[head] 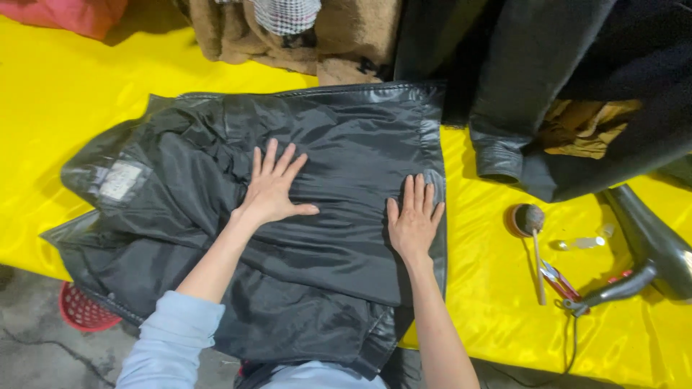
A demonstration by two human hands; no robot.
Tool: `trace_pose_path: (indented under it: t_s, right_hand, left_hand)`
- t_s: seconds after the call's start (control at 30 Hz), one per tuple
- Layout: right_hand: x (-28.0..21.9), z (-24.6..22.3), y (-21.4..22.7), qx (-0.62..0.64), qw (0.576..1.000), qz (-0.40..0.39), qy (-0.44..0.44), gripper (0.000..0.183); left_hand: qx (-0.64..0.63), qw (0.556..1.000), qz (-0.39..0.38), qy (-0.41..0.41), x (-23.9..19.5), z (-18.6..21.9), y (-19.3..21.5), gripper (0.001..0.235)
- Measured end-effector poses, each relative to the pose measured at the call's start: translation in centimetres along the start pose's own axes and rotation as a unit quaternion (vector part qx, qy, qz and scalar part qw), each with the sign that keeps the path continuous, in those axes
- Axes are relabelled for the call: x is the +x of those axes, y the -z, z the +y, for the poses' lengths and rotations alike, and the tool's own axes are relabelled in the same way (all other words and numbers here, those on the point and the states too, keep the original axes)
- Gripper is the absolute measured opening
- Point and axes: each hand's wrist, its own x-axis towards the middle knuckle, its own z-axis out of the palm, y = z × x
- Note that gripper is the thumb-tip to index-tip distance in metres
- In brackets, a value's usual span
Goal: The person folds a black leather jacket on a yellow table. They smooth the jacket, fold the sleeves inward, fold the body in half, and then fold it again into a compact rectangle.
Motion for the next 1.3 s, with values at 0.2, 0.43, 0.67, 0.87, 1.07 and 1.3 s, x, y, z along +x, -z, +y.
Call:
trace_pose_path:
  t_s: [0.2,0.43,0.67,0.87,1.07,1.3]
  right_hand:
    - [0.4,-0.1,-1.8,-0.048,0.998,0.035,0.000,0.072]
    - [-1.2,-11.3,-0.9,0.106,0.941,0.118,0.299,0.065]
    - [-0.9,-3.0,-1.6,-0.009,0.973,0.075,0.218,0.068]
    - [-0.1,-4.3,2.5,-0.066,0.996,-0.024,0.054,0.069]
    - [-2.2,-12.6,-1.9,0.104,0.949,0.043,0.295,0.068]
    - [-1.2,-2.1,-1.6,-0.014,0.986,0.037,0.159,0.061]
  left_hand:
    - [-0.040,0.996,-0.078,0.028,0.7,0.3,0.8,0.131]
    - [-0.016,0.994,-0.104,0.042,1.6,-0.1,-0.1,0.135]
    - [-0.067,0.992,-0.108,0.022,0.9,-0.2,0.6,0.138]
    - [-0.059,0.992,-0.111,0.025,1.0,-0.1,0.4,0.142]
    - [-0.049,0.991,-0.116,0.034,1.4,-0.5,-0.9,0.139]
    - [-0.072,0.989,-0.121,0.035,1.0,0.1,0.8,0.140]
